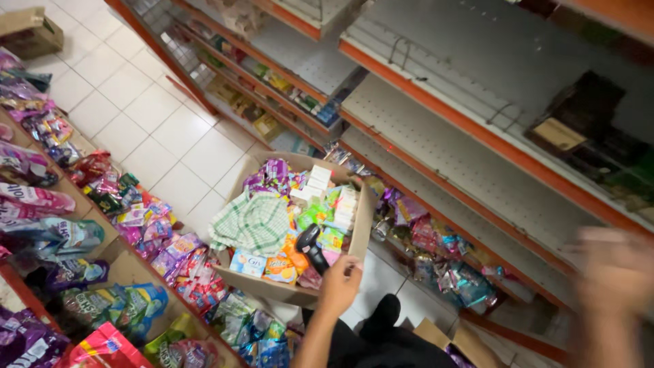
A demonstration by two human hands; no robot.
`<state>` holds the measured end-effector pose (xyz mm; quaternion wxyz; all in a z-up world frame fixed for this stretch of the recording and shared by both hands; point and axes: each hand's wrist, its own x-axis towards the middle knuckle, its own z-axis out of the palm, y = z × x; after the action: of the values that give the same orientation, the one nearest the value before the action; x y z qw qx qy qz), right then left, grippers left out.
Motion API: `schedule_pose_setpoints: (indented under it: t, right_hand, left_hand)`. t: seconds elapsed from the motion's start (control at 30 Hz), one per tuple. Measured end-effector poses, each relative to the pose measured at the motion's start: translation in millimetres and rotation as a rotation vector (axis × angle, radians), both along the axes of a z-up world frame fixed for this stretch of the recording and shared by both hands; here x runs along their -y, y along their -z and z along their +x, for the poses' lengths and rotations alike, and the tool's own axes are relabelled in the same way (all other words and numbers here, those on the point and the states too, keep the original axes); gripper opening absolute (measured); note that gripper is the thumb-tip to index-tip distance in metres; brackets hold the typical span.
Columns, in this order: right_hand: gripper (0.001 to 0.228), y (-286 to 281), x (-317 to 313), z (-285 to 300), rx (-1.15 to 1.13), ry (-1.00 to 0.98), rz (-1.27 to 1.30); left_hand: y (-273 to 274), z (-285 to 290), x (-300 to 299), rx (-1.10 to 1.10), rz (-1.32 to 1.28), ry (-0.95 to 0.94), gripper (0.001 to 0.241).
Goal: The person picks up toiletries and snack packets from a cardboard box, scans their barcodes with a handheld scanner, and places them onto shelves in a store aisle.
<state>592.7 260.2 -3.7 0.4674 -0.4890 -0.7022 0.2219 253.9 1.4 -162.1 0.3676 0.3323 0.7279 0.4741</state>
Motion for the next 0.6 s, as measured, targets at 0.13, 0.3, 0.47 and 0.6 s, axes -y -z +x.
schedule_pose_setpoints:
  t: [0.13, 0.3, 0.47, 0.6]
  right_hand:
    - [0.017, 160.7, 109.6, -122.9, 0.217, -0.37, -0.73]
    - [0.025, 248.4, 170.8, -250.2, 0.375, -0.706, -0.767]
    - [0.031, 270.7, 152.9, -346.7, 0.367, -0.568, -0.588]
    - [0.044, 288.1, 102.8, -417.0, 0.534, -0.503, -0.492]
  left_hand:
    - [20.3, -40.1, 22.0, 0.143, -0.123, -0.047, 0.022]
    - [16.1, -88.8, 42.2, -0.074, -0.023, -0.03, 0.025]
    - [27.3, -138.7, 79.2, 0.023, -0.023, -0.119, 0.028]
    - [51.2, -182.0, 117.5, -0.02, -0.051, -0.184, 0.027]
